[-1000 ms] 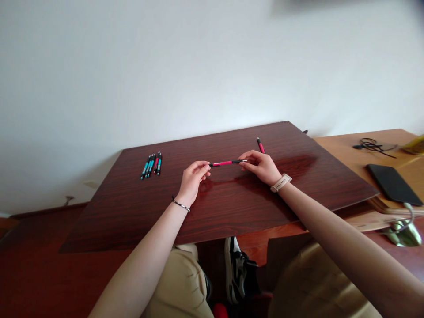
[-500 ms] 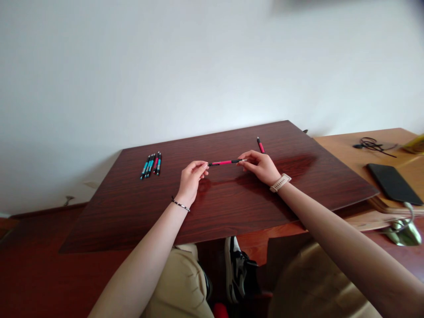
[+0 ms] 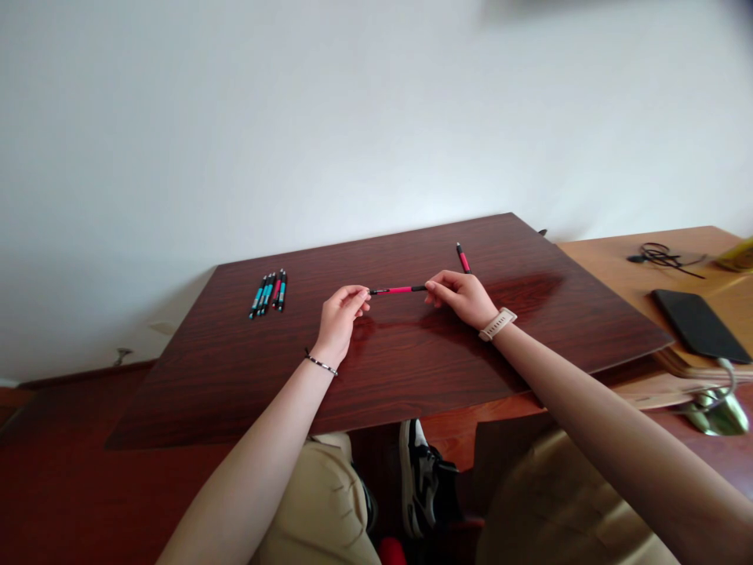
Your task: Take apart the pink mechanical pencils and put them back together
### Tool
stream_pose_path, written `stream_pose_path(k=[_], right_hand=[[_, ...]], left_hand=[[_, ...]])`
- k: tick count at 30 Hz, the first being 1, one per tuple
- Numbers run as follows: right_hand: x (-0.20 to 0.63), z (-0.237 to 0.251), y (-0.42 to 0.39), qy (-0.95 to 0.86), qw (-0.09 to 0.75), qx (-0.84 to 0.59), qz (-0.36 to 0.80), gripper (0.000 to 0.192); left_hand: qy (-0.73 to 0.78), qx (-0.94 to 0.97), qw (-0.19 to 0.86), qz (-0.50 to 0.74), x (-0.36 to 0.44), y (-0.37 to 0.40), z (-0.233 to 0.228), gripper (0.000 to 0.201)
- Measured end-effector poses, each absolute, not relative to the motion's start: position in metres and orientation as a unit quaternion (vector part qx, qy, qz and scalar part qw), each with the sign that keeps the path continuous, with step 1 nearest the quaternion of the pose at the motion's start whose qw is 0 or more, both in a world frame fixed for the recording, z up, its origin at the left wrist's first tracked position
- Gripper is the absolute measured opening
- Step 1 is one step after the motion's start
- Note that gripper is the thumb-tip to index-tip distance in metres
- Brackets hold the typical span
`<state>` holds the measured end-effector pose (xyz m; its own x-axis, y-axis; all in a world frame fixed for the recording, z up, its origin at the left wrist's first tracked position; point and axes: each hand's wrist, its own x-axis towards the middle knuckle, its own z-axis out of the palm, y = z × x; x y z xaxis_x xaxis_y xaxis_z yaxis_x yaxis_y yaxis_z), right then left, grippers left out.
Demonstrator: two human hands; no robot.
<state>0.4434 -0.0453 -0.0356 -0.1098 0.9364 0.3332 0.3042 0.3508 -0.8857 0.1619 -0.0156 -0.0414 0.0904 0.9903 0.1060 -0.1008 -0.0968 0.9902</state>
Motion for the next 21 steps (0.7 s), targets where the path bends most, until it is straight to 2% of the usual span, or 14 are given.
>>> stream_pose_path(k=[14, 21], right_hand=[[0.445, -0.038, -0.044, -0.675, 0.458, -0.464, 0.345, 0.049], [0.445, -0.048, -0.039, -0.668, 0.482, -0.448, 0.349, 0.037]], left_hand=[[0.415, 0.583, 0.515, 0.472, 0.165, -0.021, -0.038, 0.029], [0.423, 0.558, 0.524, 0.484, 0.166, -0.022, -0.036, 0.028]])
